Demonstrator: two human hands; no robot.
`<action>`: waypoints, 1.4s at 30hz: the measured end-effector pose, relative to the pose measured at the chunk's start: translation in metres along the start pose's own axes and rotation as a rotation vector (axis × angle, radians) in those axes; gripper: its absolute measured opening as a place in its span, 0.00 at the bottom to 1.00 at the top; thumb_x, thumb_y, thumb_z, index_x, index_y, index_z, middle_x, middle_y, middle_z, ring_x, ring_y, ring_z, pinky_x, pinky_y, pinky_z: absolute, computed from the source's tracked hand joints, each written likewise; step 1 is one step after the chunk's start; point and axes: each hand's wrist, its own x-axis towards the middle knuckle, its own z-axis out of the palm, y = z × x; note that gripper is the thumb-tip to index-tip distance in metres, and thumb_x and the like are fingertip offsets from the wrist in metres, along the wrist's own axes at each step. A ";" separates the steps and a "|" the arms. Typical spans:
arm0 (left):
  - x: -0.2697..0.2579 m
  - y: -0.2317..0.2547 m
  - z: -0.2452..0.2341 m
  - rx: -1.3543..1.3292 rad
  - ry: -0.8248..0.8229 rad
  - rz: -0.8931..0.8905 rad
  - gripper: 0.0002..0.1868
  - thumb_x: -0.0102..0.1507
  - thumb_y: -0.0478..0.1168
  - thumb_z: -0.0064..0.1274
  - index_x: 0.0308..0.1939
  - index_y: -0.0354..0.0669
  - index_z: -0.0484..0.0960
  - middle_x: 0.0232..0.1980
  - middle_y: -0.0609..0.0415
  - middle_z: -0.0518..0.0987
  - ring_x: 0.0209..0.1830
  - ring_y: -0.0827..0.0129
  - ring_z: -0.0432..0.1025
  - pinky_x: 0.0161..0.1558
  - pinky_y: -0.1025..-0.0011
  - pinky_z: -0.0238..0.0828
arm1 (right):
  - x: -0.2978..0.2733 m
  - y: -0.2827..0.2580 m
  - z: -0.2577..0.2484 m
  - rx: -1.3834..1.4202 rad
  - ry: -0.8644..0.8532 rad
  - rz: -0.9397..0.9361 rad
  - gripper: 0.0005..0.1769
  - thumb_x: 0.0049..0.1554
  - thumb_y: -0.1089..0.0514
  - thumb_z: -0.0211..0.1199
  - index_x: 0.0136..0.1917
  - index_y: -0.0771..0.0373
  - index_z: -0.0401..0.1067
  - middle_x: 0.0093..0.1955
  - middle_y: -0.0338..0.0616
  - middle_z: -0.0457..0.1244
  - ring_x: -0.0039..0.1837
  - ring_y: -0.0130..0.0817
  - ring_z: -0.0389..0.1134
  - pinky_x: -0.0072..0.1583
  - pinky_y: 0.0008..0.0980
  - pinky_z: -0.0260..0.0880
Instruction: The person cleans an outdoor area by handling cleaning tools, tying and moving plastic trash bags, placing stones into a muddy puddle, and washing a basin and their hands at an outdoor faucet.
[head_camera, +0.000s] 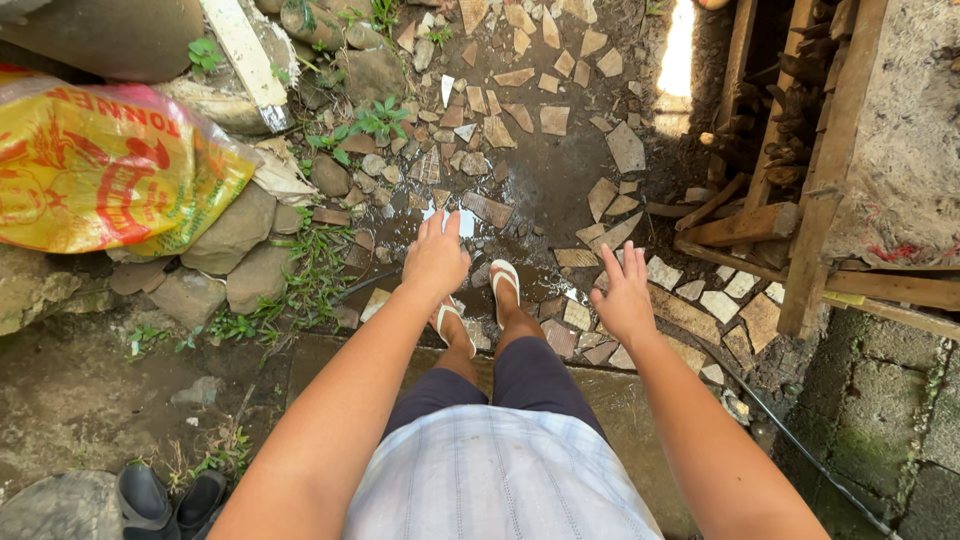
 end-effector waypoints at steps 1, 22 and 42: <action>0.000 0.001 -0.002 0.000 0.003 0.003 0.40 0.60 0.42 0.59 0.73 0.42 0.60 0.76 0.42 0.58 0.76 0.49 0.54 0.67 0.52 0.62 | 0.001 -0.004 -0.003 0.000 0.004 0.000 0.49 0.53 0.58 0.67 0.83 0.48 0.49 0.87 0.51 0.33 0.87 0.47 0.30 0.80 0.45 0.42; 0.006 0.013 -0.011 -0.035 0.038 0.034 0.40 0.59 0.40 0.56 0.74 0.41 0.60 0.77 0.41 0.58 0.76 0.48 0.55 0.68 0.54 0.61 | 0.006 -0.031 -0.009 0.026 0.035 -0.055 0.48 0.51 0.59 0.66 0.81 0.47 0.51 0.87 0.51 0.34 0.87 0.48 0.31 0.77 0.43 0.45; -0.012 -0.005 -0.001 -0.116 0.045 0.009 0.41 0.59 0.42 0.59 0.73 0.41 0.60 0.76 0.42 0.59 0.76 0.49 0.54 0.68 0.54 0.61 | 0.004 -0.036 0.006 -0.025 -0.004 -0.095 0.46 0.51 0.58 0.66 0.80 0.49 0.53 0.86 0.54 0.34 0.86 0.49 0.31 0.80 0.44 0.41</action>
